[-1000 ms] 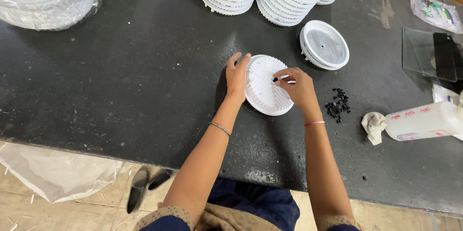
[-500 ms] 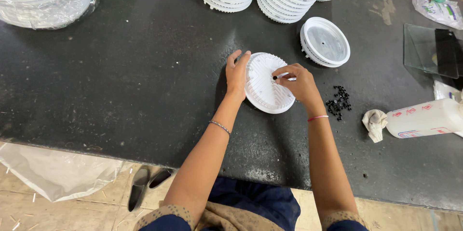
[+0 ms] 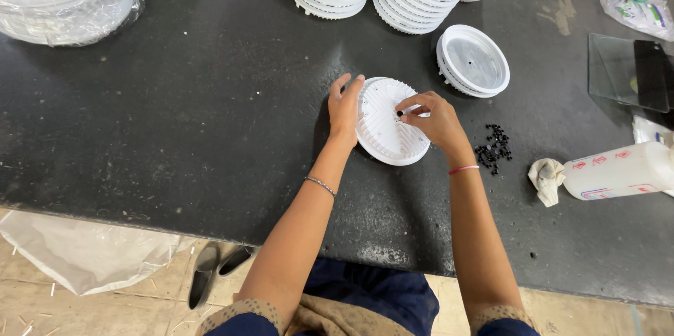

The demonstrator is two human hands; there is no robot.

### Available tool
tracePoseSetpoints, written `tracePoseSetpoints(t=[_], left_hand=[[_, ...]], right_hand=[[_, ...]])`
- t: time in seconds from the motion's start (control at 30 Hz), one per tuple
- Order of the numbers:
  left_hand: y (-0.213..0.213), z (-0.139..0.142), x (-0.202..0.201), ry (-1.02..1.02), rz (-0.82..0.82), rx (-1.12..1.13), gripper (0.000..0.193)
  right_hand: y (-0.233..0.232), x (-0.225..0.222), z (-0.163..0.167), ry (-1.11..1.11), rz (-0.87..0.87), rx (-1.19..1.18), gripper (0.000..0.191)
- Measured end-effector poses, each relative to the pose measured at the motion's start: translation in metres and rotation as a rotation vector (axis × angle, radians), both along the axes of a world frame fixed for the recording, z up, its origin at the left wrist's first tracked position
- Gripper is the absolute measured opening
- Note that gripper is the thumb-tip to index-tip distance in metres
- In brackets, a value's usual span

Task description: The person inserts small black plastic pieces into holes on white circular plastic parts, wipes the parts with a cloth, and stacks them. The person also unwraps a plastic-wrapped part and places it on the table.

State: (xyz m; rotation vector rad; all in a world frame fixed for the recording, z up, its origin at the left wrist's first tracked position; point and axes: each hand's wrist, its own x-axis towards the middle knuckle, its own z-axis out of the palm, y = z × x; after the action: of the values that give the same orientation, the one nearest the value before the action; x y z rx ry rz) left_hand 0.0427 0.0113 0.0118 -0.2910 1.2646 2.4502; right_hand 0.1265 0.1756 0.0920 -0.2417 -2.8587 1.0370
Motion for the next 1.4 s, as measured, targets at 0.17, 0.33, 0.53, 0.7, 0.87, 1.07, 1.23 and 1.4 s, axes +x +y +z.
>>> tracePoseSetpoints(t=[0.17,0.33,0.53,0.7,0.87,1.07,1.23,1.4], left_hand=[[-0.002,0.005,0.001,0.000,0.005,0.022,0.076],[-0.001,0.003,0.000,-0.002,0.001,0.034,0.076],[0.002,-0.003,-0.002,0.080,0.042,0.120,0.076],[0.003,-0.002,-0.003,0.092,0.049,0.116,0.075],[0.001,0.003,0.000,0.084,0.046,0.123,0.074],[0.001,0.003,-0.001,0.078,0.051,0.119,0.072],[0.003,-0.002,-0.005,0.071,0.075,0.133,0.070],[0.006,-0.007,-0.008,0.051,0.080,0.128,0.069]], right_hand=[[0.012,-0.001,-0.004,-0.014,0.032,-0.077,0.026],[0.028,-0.005,-0.010,0.054,-0.154,-0.127,0.039],[0.042,-0.012,-0.012,-0.148,-0.177,-0.264,0.098],[0.049,-0.022,-0.010,-0.297,-0.159,-0.284,0.113],[0.047,-0.032,-0.006,-0.363,-0.152,-0.230,0.116],[0.045,-0.041,-0.002,-0.434,-0.166,-0.016,0.117],[0.047,-0.052,-0.005,-0.430,-0.065,0.103,0.117],[0.046,-0.060,0.004,-0.552,-0.073,0.096,0.115]])
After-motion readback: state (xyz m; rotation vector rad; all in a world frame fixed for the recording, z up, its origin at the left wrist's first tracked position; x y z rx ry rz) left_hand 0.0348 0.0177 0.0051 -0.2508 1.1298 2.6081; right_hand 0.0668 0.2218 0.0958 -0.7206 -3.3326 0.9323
